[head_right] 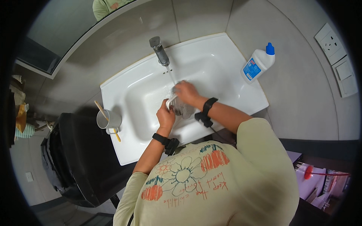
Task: The person wipes the sink basin with a cloth, rinses the cloth under running water, and cleans a plastic soap dish.
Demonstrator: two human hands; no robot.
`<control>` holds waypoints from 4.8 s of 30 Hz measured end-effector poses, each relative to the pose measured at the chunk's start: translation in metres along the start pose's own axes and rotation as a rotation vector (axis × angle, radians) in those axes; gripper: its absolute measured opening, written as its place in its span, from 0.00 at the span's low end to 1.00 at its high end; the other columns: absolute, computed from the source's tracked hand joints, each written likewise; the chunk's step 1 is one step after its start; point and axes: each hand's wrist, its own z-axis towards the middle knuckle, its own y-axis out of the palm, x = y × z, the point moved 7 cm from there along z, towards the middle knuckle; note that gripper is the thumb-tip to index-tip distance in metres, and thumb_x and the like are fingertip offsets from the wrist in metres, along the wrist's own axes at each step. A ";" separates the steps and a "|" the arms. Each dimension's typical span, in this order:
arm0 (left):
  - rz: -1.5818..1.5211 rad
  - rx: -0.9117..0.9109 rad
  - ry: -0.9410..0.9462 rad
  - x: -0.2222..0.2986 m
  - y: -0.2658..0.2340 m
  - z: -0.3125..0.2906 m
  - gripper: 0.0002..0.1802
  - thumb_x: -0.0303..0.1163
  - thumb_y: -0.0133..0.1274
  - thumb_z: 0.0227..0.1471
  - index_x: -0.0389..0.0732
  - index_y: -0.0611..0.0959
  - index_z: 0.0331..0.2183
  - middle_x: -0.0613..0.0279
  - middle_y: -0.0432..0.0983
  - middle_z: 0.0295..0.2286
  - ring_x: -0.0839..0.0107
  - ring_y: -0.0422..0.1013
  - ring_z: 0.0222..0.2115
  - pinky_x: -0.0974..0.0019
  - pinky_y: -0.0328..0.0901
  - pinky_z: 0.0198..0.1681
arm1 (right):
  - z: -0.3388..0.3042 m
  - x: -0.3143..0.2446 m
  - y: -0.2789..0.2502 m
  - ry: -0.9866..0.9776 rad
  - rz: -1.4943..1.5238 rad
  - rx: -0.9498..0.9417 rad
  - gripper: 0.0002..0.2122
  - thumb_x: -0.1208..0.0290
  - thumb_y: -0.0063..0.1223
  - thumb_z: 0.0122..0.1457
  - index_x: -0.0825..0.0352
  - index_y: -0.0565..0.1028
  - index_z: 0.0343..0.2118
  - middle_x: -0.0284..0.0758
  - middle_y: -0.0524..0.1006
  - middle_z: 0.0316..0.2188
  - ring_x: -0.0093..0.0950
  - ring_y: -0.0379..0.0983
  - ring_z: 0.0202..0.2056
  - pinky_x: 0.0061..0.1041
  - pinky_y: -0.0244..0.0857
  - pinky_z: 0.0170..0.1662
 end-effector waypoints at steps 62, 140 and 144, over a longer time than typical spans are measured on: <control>-0.298 -0.225 -0.096 -0.052 -0.042 -0.013 0.19 0.35 0.61 0.41 0.35 0.78 0.35 0.57 0.77 0.28 0.73 0.72 0.29 0.70 0.65 0.35 | 0.000 0.019 0.051 0.245 0.632 -0.669 0.16 0.85 0.48 0.43 0.67 0.76 0.38 0.37 0.73 0.39 0.29 0.67 0.42 0.24 0.59 0.48; -0.115 0.078 -0.418 -0.128 -0.013 -0.004 0.16 0.34 0.49 0.49 0.29 0.75 0.33 0.40 0.74 0.29 0.45 0.71 0.33 0.52 0.64 0.36 | -0.066 -0.015 0.089 -0.513 0.077 -0.691 0.11 0.81 0.51 0.39 0.66 0.78 0.28 0.45 0.75 0.28 0.43 0.71 0.34 0.35 0.65 0.38; 0.044 0.147 -0.246 -0.099 -0.018 -0.007 0.17 0.34 0.50 0.49 0.29 0.74 0.36 0.39 0.74 0.30 0.45 0.70 0.34 0.51 0.63 0.37 | -0.052 -0.012 0.092 -0.503 -0.344 -0.903 0.14 0.86 0.45 0.36 0.66 0.78 0.28 0.43 0.74 0.26 0.44 0.70 0.33 0.37 0.64 0.37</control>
